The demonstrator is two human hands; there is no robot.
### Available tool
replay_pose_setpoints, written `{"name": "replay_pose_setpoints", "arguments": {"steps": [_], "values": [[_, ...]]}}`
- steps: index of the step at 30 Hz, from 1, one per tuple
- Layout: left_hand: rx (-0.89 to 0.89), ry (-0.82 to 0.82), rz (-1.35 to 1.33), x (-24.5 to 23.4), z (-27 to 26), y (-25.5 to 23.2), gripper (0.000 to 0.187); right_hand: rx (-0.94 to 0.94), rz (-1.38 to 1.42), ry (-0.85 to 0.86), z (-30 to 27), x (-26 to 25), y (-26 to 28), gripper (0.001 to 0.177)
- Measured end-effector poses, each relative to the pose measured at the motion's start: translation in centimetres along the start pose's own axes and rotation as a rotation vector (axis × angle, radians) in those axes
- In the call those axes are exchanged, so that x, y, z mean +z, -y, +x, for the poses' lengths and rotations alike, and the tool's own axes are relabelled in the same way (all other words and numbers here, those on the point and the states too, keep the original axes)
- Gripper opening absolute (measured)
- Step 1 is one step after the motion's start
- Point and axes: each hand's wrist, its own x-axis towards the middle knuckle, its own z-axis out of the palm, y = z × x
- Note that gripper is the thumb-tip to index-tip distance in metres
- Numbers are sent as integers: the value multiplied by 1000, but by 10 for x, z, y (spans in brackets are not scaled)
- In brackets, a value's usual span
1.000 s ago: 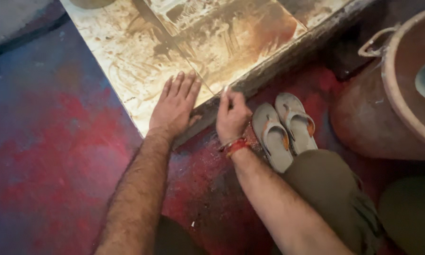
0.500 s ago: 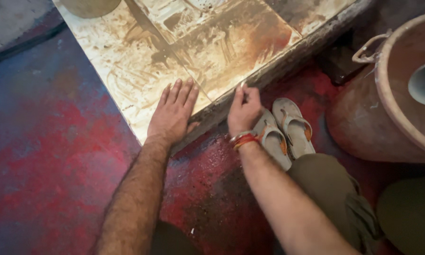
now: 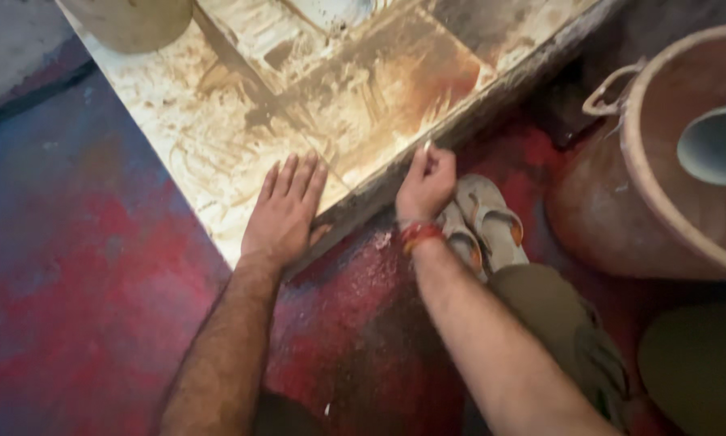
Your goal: The person applies a beige grout-like substance to the floor tiles around a squat toilet using a sponge and a small tool. They spread the material across the tile surface and into the joints, then smooth and clean the edges with the tool.
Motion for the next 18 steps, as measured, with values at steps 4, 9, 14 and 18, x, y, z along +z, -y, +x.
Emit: {"name": "replay_pose_setpoints", "arguments": {"steps": [4, 9, 14, 18], "values": [[0, -13, 34, -1, 5, 1, 98, -48, -108, 51, 15, 1, -6, 16], [-21, 37, 21, 1, 3, -3, 98, 17, -185, 37, 52, -7, -20, 16], [-17, 27, 57, -2, 5, 1, 100, -20, -157, 168, 98, -2, -38, 19], [3, -2, 41, 4, 4, 0, 100, 344, -69, 516, 115, -56, -54, 25]]}}
